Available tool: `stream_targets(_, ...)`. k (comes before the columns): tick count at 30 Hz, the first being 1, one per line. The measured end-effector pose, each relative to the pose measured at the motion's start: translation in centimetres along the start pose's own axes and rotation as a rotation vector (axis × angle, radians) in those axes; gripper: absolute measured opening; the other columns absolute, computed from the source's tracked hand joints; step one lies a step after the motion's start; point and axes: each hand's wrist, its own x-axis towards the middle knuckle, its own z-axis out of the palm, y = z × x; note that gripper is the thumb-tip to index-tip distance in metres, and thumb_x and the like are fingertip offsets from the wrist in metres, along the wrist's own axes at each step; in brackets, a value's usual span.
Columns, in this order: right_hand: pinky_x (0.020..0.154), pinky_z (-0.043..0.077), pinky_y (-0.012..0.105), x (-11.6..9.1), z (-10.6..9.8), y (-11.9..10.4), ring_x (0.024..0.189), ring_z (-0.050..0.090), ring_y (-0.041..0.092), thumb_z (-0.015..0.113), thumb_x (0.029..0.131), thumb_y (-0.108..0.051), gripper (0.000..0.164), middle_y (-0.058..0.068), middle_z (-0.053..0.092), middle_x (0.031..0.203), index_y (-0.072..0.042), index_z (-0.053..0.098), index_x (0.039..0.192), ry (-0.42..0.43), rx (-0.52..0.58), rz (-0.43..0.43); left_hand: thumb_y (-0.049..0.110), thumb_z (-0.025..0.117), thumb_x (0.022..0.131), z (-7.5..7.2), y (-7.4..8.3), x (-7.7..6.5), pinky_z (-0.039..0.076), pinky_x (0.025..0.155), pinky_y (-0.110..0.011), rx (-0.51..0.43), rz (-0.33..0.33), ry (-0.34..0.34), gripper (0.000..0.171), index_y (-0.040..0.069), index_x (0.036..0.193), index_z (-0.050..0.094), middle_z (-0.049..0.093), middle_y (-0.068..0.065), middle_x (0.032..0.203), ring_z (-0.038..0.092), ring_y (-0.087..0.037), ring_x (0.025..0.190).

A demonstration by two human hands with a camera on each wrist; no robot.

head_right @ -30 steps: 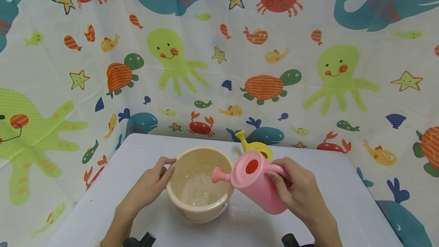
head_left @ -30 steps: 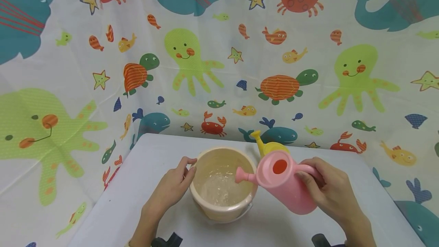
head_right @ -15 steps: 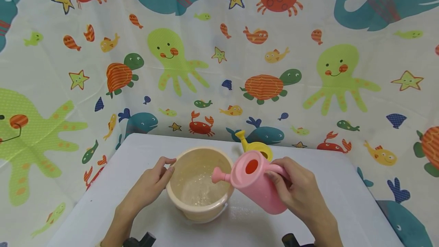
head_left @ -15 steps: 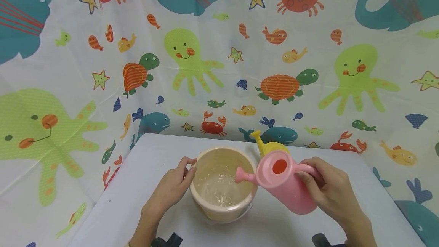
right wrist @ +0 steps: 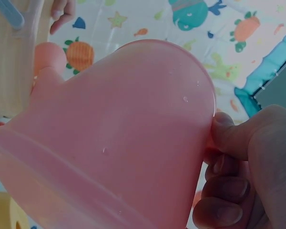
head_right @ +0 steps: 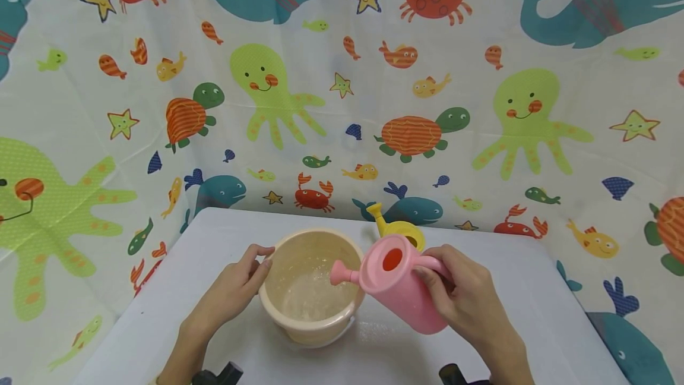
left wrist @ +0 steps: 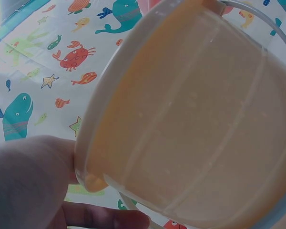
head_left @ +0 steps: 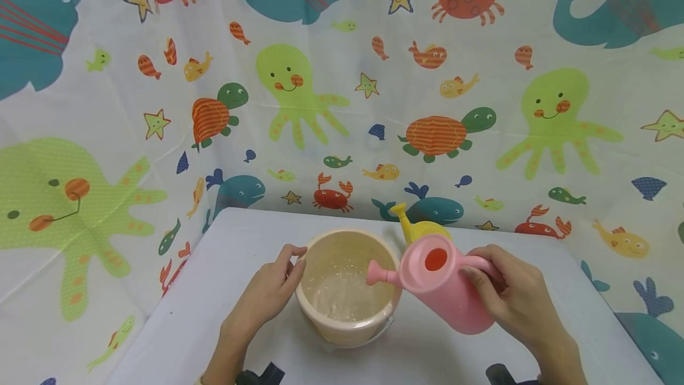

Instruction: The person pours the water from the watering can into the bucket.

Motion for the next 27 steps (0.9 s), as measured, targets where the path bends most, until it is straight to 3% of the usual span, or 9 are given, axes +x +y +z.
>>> stream_targets(27,0.070,0.049,0.005,0.16,-0.01,0.00,0.069,0.058,0.000,0.083,0.063,0.012,0.044,0.000,0.066,0.085,-0.005,0.067,0.101,-0.008,0.005,-0.017,0.036,0.051,0.104,0.05,-0.01,0.03,0.044,0.054,-0.025,-0.007,-0.003,-0.004,0.033,0.027,0.136,0.051,0.057,0.004,0.075,0.051,-0.012,0.063)
